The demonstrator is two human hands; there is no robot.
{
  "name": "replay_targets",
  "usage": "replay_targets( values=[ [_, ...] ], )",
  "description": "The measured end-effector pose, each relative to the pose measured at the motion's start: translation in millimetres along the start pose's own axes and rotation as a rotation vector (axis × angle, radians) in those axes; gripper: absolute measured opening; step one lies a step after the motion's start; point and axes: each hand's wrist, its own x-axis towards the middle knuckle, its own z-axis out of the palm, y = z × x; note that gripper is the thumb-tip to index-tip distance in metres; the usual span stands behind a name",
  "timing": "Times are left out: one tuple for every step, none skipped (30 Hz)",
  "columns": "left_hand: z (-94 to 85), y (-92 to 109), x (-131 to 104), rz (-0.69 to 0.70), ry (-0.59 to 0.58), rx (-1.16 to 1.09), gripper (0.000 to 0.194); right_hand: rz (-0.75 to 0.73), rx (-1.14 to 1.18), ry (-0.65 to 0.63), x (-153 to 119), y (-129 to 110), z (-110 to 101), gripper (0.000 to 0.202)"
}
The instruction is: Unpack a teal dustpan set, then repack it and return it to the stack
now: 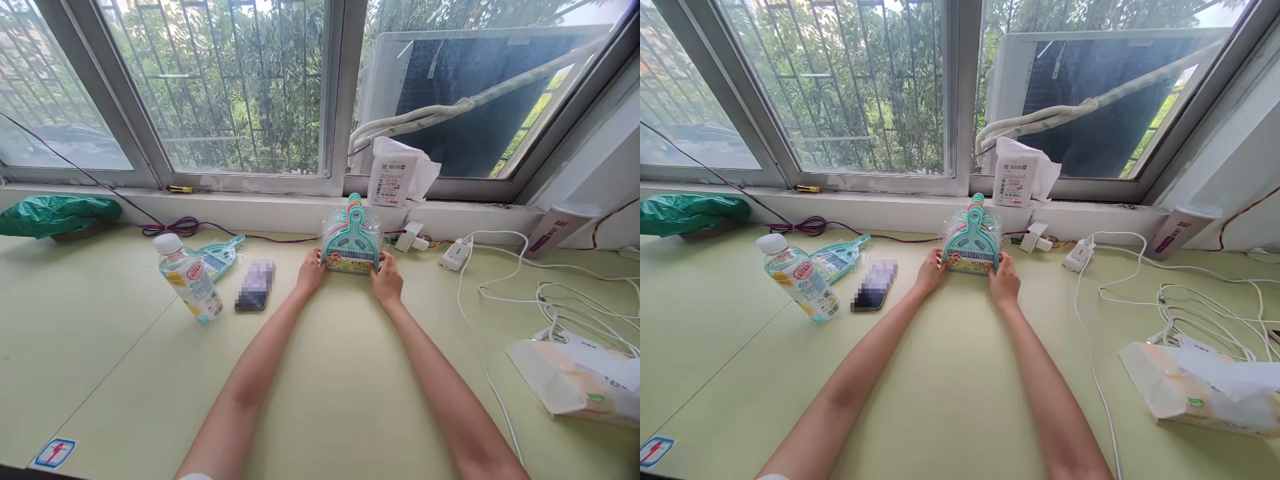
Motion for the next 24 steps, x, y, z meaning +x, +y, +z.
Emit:
replay_targets(
  values=[
    [0.2, 0, -1, 0.001, -0.006, 0.013, 0.033, -0.003, -0.006, 0.0, 0, -1, -1, 0.039],
    [0.4, 0, -1, 0.003, -0.012, 0.026, 0.034, -0.006, -0.012, 0.0, -1, -1, -1, 0.04],
    [0.6, 0, -2, 0.007, -0.017, 0.039, 0.035, -0.007, -0.019, -0.001, -1, -2, -2, 0.042],
    [0.8, 0, -2, 0.011, -0.02, 0.05, 0.036, -0.006, -0.027, -0.004, -1, -2, -2, 0.044],
    [1.0, -1, -2, 0.015, -0.021, 0.059, 0.037, -0.006, -0.035, -0.007, -2, -3, -3, 0.046],
    [1.1, -1, -2, 0.02, -0.02, 0.067, 0.037, -0.005, -0.043, -0.011, -2, -3, -3, 0.047],
    [1.2, -1, -2, 0.026, -0.018, 0.075, 0.038, -0.005, -0.051, -0.012, -2, -3, -4, 0.049],
    [1.3, -2, -2, 0.034, -0.013, 0.083, 0.04, -0.006, -0.057, -0.011, -2, -3, -4, 0.052],
    [1.3, -2, -3, 0.043, -0.004, 0.092, 0.043, -0.008, -0.06, -0.009, -2, -3, -4, 0.054],
    [1.0, -2, -3, 0.056, 0.012, 0.103, 0.047, -0.01, -0.061, -0.004, -2, -3, -4, 0.056],
    [0.2, -1, -4, 0.073, 0.036, 0.116, 0.053, -0.012, -0.06, 0.001, -2, -3, -4, 0.057],
    [-1.5, -1, -4, 0.091, 0.067, 0.131, 0.06, -0.015, -0.058, 0.006, -2, -2, -4, 0.059],
    [-4.3, -1, -4, 0.107, 0.104, 0.145, 0.065, -0.02, -0.055, 0.011, -2, -2, -4, 0.06],
    [-8.8, -1, -3, 0.114, 0.145, 0.158, 0.068, -0.027, -0.051, 0.015, -2, -1, -4, 0.06],
    [-15.2, -1, 0, 0.102, 0.194, 0.171, 0.067, -0.035, -0.049, 0.02, -2, -1, -4, 0.061],
    [-23.8, -3, 3, 0.068, 0.25, 0.188, 0.063, -0.046, -0.048, 0.025, -2, 0, -3, 0.061],
    [-34.5, -7, 7, 0.012, 0.306, 0.21, 0.056, -0.057, -0.049, 0.028, -2, 0, -3, 0.061],
    [-47.4, -12, 12, -0.08, 0.38, 0.243, 0.05, -0.067, -0.052, 0.031, -2, 0, -3, 0.061],
    [-62.1, -19, 17, -0.185, 0.431, 0.29, 0.046, -0.076, -0.056, 0.033, -1, 1, -2, 0.06],
    [-78.1, -27, 21, -0.283, 0.442, 0.345, 0.044, -0.083, -0.061, 0.034, -1, 0, -2, 0.059],
    [-94.6, -37, 25, -0.377, 0.422, 0.401, 0.044, -0.09, -0.065, 0.036, -1, 0, -1, 0.058],
    [-110.9, -46, 26, -0.467, 0.39, 0.457, 0.044, -0.098, -0.069, 0.039, -1, 0, -1, 0.057],
    [-126.3, -56, 26, -0.553, 0.356, 0.513, 0.044, -0.107, -0.074, 0.043, -2, -1, -1, 0.056],
    [-139.9, -64, 25, -0.634, 0.32, 0.571, 0.045, -0.118, -0.08, 0.049, -2, -2, -1, 0.056]
  ],
)
